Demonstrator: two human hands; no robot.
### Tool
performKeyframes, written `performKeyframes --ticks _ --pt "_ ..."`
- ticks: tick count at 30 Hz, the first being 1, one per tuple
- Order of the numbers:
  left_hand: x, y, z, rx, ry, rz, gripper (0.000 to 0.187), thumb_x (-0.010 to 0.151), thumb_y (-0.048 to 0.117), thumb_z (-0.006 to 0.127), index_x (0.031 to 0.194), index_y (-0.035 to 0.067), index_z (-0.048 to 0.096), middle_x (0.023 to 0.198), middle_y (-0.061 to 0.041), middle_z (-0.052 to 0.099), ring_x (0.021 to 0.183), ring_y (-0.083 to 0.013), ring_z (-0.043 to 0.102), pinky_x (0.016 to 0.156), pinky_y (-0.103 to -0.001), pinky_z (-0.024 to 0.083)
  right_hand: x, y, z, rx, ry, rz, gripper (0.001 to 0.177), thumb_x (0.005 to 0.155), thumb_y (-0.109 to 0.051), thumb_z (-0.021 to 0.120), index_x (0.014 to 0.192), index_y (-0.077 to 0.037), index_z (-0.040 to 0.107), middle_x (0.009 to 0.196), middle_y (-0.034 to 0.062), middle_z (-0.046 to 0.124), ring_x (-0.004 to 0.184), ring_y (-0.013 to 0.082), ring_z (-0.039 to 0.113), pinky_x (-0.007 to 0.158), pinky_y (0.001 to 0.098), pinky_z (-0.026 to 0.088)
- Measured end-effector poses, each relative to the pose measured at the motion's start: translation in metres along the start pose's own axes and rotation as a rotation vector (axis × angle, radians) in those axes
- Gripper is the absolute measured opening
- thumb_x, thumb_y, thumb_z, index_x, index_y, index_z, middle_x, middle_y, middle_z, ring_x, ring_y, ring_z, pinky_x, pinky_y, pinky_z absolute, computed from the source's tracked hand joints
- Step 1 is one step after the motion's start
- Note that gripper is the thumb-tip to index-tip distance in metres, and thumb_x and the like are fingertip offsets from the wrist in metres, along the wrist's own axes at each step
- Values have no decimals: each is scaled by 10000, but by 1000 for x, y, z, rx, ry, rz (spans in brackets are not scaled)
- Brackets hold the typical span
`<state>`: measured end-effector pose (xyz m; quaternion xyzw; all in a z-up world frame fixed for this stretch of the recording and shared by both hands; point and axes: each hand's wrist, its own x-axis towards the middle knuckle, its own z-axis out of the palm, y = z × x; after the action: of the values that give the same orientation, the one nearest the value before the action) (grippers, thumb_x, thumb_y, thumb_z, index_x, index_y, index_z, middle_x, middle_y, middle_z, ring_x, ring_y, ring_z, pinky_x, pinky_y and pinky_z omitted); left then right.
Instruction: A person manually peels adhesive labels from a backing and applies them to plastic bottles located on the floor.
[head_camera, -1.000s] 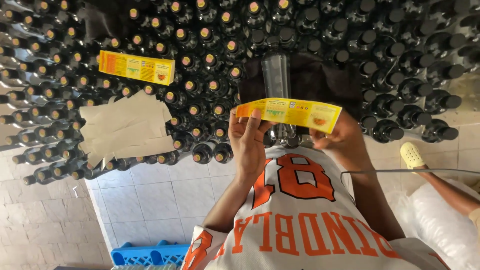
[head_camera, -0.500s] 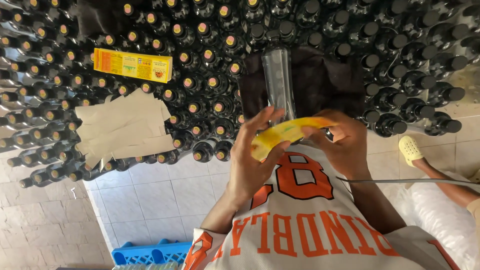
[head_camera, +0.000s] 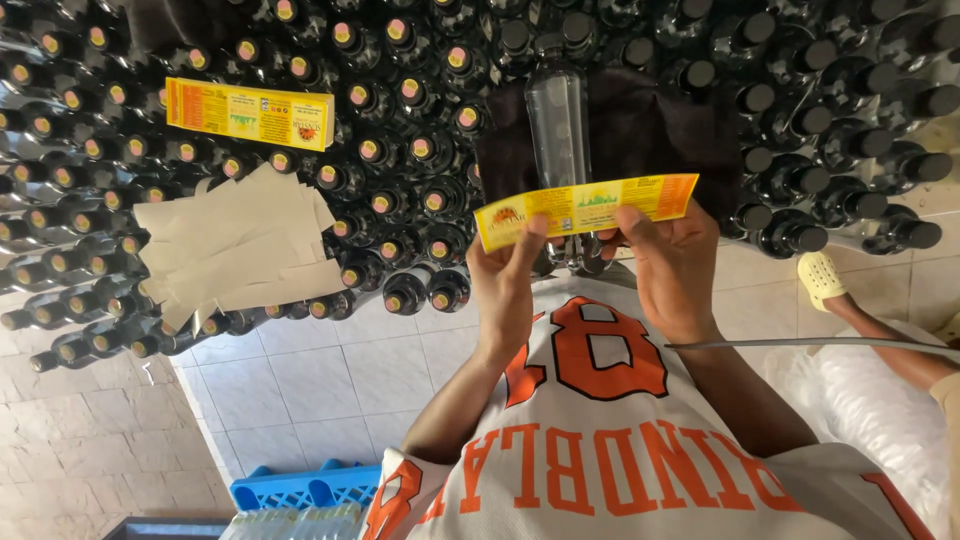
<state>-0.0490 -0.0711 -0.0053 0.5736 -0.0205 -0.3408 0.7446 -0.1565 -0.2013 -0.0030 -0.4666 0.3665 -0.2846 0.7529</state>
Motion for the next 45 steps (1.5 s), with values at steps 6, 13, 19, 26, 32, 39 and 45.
performKeyframes --ticks 6,13,19,26,32,39,45 --pt "8 1 7 62 90 46 323 1024 303 837 1214 69 721 1112 -141 763 993 -146 675 968 -457 600 15 19 -15 -165 47 -28 288 1010 -191 846 1170 11 717 1028 205 760 848 253 771 671 360 671" --pt "34 -6 13 82 87 193 305 1038 258 822 1305 140 731 1386 -121 700 1186 -234 694 1066 -475 597 40 24 -15 -265 33 -55 301 1004 -282 898 1161 -70 753 1098 152 769 1061 260 774 926 395 671" --pt "47 -19 13 40 74 190 322 1063 214 811 1369 147 735 1465 -66 666 1260 -172 637 1093 -431 582 57 27 -17 -219 23 -38 271 987 -262 924 1144 -108 765 1109 104 788 1082 204 786 998 393 679" --pt "51 -1 18 29 95 78 425 1009 332 802 1373 132 711 1352 -55 729 1172 -169 699 973 -292 617 60 1 -1 -210 12 73 156 963 -199 846 1034 -106 744 1056 13 795 1080 198 803 960 303 700" --pt "53 1 16 19 83 42 387 1006 338 800 1333 146 721 1203 -58 751 1120 -164 687 941 -295 588 64 2 -4 -247 -6 85 175 971 -215 855 1047 -106 741 1070 12 798 1087 195 808 936 283 703" --pt "53 6 14 11 54 32 377 1021 328 790 1340 138 726 1291 -53 746 1162 -167 679 962 -301 576 65 2 -5 -255 -8 90 149 981 -184 848 1062 -106 750 1066 7 796 1072 177 802 938 288 705" --pt "53 2 14 -21 51 23 381 1021 315 806 1348 136 727 1330 -54 743 1191 -176 690 995 -298 586 65 2 -6 -277 -15 80 140 996 -183 841 1068 -97 757 1073 18 795 1083 193 810 945 286 712"
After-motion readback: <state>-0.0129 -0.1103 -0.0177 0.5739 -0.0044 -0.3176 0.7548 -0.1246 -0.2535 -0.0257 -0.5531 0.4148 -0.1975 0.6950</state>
